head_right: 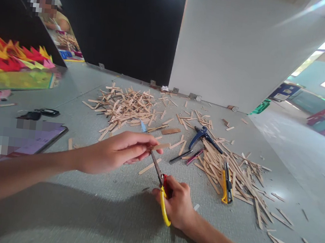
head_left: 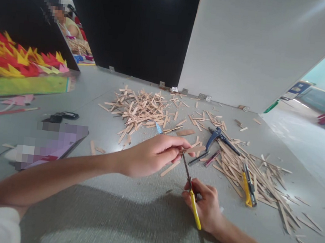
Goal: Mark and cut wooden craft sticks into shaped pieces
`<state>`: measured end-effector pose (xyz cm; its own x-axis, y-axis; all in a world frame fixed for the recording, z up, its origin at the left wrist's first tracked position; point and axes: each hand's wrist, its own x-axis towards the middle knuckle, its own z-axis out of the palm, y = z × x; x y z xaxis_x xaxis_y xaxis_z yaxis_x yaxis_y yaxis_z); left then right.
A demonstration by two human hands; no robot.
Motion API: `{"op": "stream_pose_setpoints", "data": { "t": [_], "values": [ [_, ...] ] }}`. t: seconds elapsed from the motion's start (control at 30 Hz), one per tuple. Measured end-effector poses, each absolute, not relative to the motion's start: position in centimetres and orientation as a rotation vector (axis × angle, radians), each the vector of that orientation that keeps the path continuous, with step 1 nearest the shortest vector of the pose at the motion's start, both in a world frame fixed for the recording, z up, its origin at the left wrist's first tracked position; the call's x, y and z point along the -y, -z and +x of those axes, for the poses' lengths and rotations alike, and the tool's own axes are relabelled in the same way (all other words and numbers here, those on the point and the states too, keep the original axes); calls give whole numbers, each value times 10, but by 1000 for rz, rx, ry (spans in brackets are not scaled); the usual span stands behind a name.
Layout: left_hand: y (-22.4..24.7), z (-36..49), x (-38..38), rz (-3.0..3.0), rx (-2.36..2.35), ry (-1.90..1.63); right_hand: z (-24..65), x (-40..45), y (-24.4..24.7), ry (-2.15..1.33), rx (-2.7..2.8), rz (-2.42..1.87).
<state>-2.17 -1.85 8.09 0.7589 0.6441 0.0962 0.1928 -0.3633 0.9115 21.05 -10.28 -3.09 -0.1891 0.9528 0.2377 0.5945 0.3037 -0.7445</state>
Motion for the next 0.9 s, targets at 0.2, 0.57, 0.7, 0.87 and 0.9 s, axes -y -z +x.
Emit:
{"op": "stream_pose_setpoints", "data": {
  "t": [0.2, 0.57, 0.7, 0.87, 0.9],
  "values": [
    [-83, -21, 23, 2001, -669, -584, 208, 104, 25, -654, 1899, -1358],
    [-81, -21, 28, 2230, -719, -735, 210, 101, 31, -519, 1927, -1275],
    [-81, -21, 28, 2258, -699, -744, 210, 101, 31, -535, 1929, -1276],
    [-80, -20, 28, 2275, -717, -770, 210, 102, 29, -590, 1920, -1294],
    [-80, -19, 28, 2278, -717, -788, 210, 102, 29, -602, 1921, -1293]
  ]
}}
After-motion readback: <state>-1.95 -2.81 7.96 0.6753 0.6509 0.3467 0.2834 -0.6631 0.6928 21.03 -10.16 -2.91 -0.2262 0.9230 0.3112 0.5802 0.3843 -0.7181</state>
